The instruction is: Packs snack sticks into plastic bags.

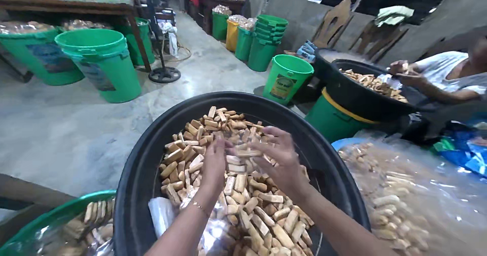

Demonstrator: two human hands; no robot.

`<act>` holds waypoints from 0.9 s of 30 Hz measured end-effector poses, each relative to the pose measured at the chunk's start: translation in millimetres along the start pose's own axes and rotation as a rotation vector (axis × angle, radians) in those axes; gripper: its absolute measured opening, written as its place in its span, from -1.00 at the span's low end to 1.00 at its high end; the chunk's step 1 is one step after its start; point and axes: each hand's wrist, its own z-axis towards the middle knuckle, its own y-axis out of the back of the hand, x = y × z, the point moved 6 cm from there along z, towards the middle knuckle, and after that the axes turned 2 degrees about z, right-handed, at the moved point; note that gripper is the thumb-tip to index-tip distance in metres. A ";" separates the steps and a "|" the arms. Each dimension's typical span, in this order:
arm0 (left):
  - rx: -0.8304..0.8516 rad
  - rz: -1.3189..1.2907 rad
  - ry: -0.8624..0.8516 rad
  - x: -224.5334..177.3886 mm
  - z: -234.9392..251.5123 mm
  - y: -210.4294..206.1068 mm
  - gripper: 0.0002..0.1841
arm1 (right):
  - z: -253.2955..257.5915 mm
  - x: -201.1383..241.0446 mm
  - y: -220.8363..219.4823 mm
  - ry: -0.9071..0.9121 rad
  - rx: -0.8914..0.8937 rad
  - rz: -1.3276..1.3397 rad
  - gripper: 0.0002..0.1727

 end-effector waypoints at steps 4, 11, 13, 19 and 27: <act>-0.029 0.045 -0.089 -15.3 3.1 10.3 -0.63 | 20.1 8.2 -31.6 -0.041 0.360 -0.007 -0.65; -0.357 -0.068 -0.172 -9.8 24.3 67.8 -0.63 | 46.9 -18.9 -81.0 -0.076 0.354 0.233 -0.72; -0.464 -0.189 -0.122 -9.5 29.7 84.7 -0.57 | 48.6 -61.5 -93.6 -0.235 0.413 0.081 -0.75; -0.413 -0.259 -0.052 -8.5 28.4 79.7 -0.52 | -10.9 -125.3 -165.6 -0.595 1.209 -0.472 -0.54; -0.412 -0.282 -0.020 -14.8 27.1 77.4 -0.53 | -21.3 -108.4 -167.1 -0.443 1.115 -0.415 -0.59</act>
